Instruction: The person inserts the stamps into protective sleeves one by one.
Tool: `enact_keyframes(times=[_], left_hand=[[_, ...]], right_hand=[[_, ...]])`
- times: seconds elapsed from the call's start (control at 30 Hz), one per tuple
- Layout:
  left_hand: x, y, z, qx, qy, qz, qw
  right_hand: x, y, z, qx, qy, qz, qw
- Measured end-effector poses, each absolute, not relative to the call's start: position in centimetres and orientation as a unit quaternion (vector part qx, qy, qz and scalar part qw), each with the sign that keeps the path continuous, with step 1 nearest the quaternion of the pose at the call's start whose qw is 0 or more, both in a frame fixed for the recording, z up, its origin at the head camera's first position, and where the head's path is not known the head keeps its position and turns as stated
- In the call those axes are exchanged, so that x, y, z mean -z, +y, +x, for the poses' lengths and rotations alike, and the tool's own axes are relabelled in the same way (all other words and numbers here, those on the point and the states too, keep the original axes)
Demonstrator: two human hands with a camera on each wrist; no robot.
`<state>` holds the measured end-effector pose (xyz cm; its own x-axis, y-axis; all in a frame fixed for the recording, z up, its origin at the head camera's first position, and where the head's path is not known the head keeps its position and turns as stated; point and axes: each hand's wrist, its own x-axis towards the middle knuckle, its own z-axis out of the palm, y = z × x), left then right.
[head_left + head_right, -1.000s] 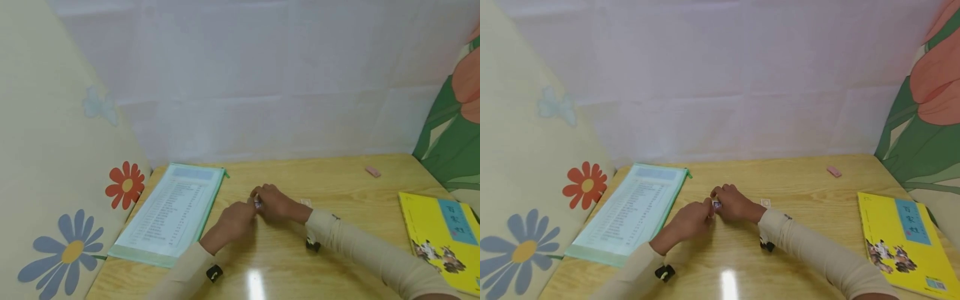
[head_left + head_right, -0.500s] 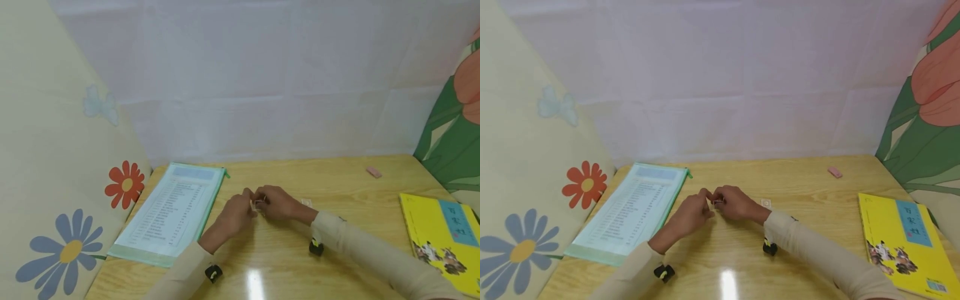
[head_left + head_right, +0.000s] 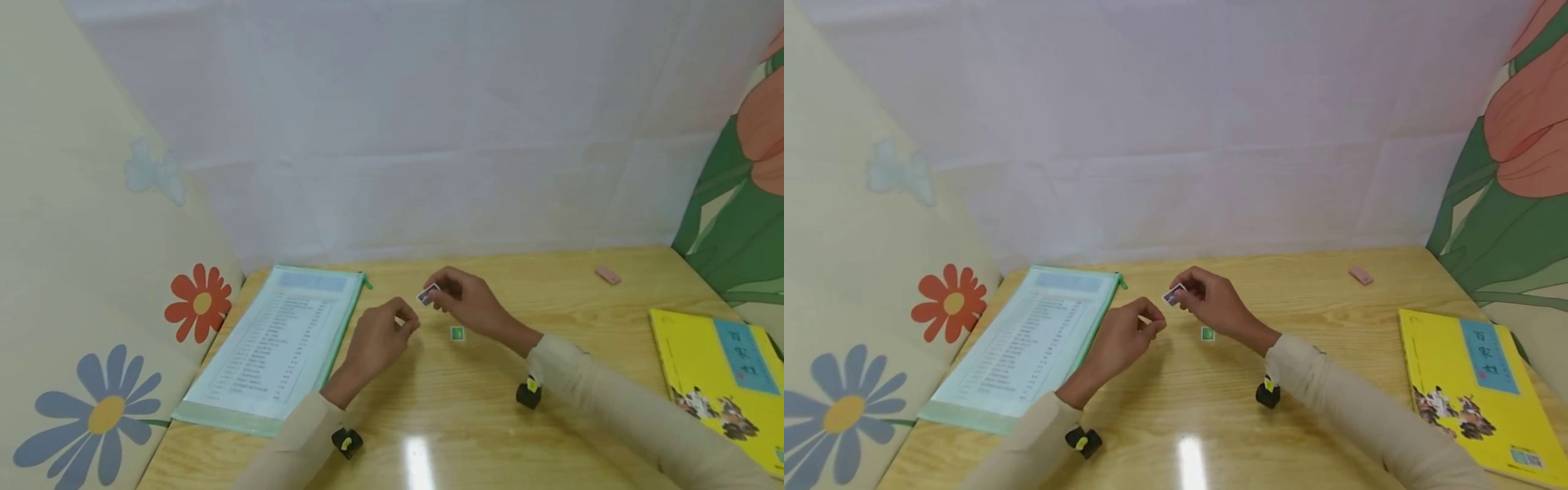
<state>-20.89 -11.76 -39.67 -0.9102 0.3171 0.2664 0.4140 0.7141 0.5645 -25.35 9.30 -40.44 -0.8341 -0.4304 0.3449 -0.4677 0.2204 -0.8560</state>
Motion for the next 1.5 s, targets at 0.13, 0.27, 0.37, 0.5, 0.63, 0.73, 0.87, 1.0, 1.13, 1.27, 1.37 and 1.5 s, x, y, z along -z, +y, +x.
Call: enact_keyframes(times=[0.13, 0.27, 0.37, 0.5, 0.63, 0.73, 0.87, 1.0, 1.13, 1.27, 1.37, 1.5], left_hand=[[39.8, -11.7, -21.1, 0.334, -0.922, -0.18, 0.08], [39.7, -11.6, -21.2, 0.333, -0.922, -0.177, 0.082], [39.7, -11.4, -21.3, 0.333, -0.922, -0.177, 0.087], [39.7, -11.3, -21.3, 0.334, -0.923, -0.172, 0.09], [39.7, -11.3, -21.2, 0.337, -0.922, -0.167, 0.093], [39.7, -11.2, -21.2, 0.344, -0.92, -0.164, 0.094], [39.6, -11.1, -21.3, 0.352, -0.916, -0.165, 0.097], [39.6, -11.1, -21.2, 0.358, -0.913, -0.167, 0.101], [39.5, -11.2, -21.2, 0.358, -0.913, -0.169, 0.103], [39.6, -11.3, -21.3, 0.358, -0.911, -0.173, 0.106], [39.6, -11.3, -21.3, 0.358, -0.911, -0.175, 0.109], [39.6, -11.3, -21.3, 0.363, -0.909, -0.173, 0.108]], right_hand=[[40.0, 9.4, -25.1, -0.561, -0.769, 0.306, 0.014], [40.0, 9.3, -24.9, -0.559, -0.767, 0.316, 0.013], [40.0, 9.3, -24.8, -0.55, -0.77, 0.321, 0.027], [40.1, 9.3, -24.8, -0.542, -0.771, 0.332, 0.047], [40.0, 9.2, -24.7, -0.542, -0.769, 0.334, 0.053], [39.9, 9.1, -24.6, -0.544, -0.771, 0.328, 0.052], [39.4, 9.0, -24.2, -0.542, -0.773, 0.325, 0.056], [39.6, 9.1, -24.5, -0.538, -0.773, 0.331, 0.061], [39.4, 8.9, -24.4, -0.534, -0.779, 0.323, 0.062], [39.3, 8.7, -24.3, -0.531, -0.785, 0.313, 0.066], [39.3, 8.5, -24.3, -0.529, -0.787, 0.311, 0.066], [39.5, 8.5, -24.4, -0.517, -0.792, 0.314, 0.074]])
